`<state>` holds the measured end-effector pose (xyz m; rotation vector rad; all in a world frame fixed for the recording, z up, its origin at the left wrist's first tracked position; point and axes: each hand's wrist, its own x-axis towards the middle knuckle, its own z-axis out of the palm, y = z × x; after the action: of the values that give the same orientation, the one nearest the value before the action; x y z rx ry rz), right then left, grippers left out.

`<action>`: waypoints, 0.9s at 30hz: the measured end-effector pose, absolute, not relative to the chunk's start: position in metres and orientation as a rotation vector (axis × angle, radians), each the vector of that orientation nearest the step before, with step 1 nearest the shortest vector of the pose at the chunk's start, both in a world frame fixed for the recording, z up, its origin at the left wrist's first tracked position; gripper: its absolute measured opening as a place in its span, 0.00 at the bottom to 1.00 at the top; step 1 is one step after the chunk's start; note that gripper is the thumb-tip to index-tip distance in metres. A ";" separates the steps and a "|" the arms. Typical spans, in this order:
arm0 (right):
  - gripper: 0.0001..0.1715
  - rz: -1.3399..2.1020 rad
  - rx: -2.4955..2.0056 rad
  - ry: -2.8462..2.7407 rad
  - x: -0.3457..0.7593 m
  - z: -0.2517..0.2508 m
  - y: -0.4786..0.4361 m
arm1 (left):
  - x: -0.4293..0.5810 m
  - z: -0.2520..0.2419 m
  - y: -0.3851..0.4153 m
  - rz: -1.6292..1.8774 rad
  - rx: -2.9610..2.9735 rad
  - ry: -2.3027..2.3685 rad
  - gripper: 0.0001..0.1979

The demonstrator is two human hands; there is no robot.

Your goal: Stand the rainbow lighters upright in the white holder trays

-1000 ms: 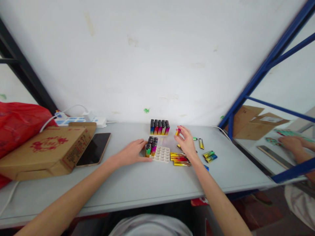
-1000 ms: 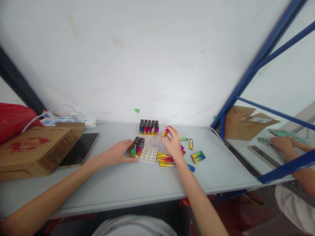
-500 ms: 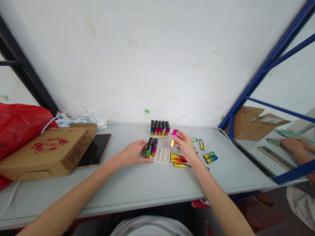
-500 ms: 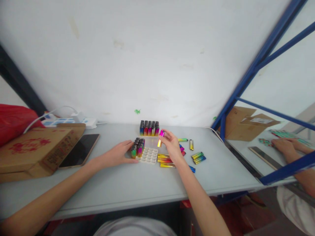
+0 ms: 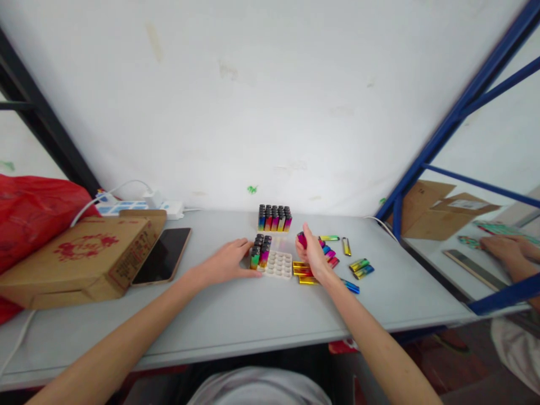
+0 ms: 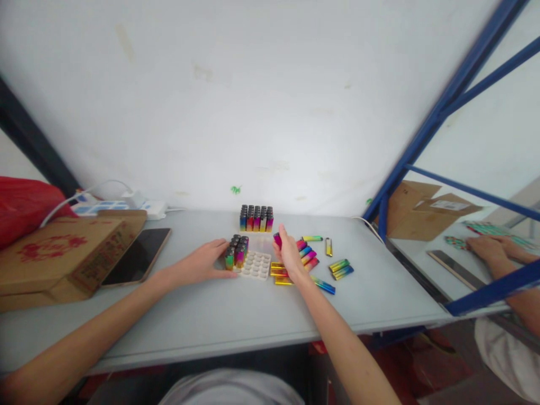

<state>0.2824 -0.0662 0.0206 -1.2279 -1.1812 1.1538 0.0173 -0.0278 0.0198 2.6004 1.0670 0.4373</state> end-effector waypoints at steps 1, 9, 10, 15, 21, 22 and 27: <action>0.40 1.133 -1.258 -1.159 0.282 0.019 -0.066 | 0.017 0.019 -0.028 0.434 2.605 1.065 0.34; 0.36 1.116 -1.249 -1.224 0.275 0.015 -0.069 | 0.017 0.020 -0.029 0.442 2.591 1.073 0.34; 0.37 1.115 -1.245 -1.236 0.274 0.016 -0.070 | 0.017 0.020 -0.029 0.440 2.589 1.071 0.34; 0.38 1.175 -1.164 -1.297 0.272 0.024 -0.075 | 0.017 0.019 -0.028 0.424 2.599 1.054 0.35; 0.29 1.014 -1.065 -1.592 0.268 0.027 -0.084 | 0.017 0.019 -0.028 0.454 2.605 1.049 0.35; 0.27 0.949 -1.067 -1.652 0.267 0.027 -0.085 | 0.018 0.019 -0.029 0.455 2.605 1.051 0.35; 0.19 0.495 -1.138 -1.859 0.259 0.031 -0.092 | 0.017 0.017 -0.028 0.463 2.612 1.036 0.36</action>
<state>0.2593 -0.0918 0.0314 -1.1384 -1.8593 0.4950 0.0167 -0.0280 0.0174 2.6122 1.0357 0.4626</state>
